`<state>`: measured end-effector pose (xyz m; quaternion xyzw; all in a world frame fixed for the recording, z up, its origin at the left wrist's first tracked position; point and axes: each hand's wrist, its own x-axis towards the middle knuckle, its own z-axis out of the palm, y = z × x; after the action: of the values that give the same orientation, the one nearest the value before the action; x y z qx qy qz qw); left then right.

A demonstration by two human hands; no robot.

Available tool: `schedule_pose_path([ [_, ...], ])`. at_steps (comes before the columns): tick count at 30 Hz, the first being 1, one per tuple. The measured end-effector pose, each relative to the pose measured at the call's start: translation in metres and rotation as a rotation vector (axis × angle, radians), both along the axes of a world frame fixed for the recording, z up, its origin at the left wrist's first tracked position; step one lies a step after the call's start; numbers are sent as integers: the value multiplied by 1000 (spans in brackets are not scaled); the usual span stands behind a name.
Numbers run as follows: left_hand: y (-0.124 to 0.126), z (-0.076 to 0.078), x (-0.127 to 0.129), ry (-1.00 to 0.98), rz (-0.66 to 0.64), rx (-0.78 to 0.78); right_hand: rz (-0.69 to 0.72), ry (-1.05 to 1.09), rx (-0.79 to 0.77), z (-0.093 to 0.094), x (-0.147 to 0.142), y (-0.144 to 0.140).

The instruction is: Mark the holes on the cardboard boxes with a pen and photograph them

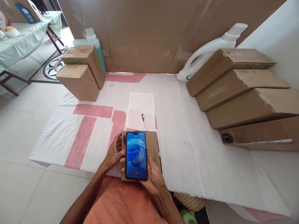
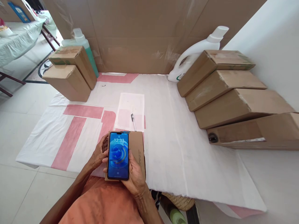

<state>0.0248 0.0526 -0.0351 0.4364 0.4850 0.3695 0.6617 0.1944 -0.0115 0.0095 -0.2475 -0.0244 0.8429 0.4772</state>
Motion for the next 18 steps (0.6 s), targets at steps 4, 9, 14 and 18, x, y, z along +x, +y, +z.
schedule_pose_path([
  [4, 0, 1, 0, 0, 0, 2, 17, -13, -12, 1, 3, -1],
  [9, -1, 1, 0, 9, -4, 18, -30, -102, -21, 26, 15, 0],
  [14, -1, 5, -1, 30, -17, 29, -31, -167, 11, 50, 35, -3],
  [18, 3, 11, -7, 80, 8, 27, -119, -256, -34, 43, 50, -7],
])
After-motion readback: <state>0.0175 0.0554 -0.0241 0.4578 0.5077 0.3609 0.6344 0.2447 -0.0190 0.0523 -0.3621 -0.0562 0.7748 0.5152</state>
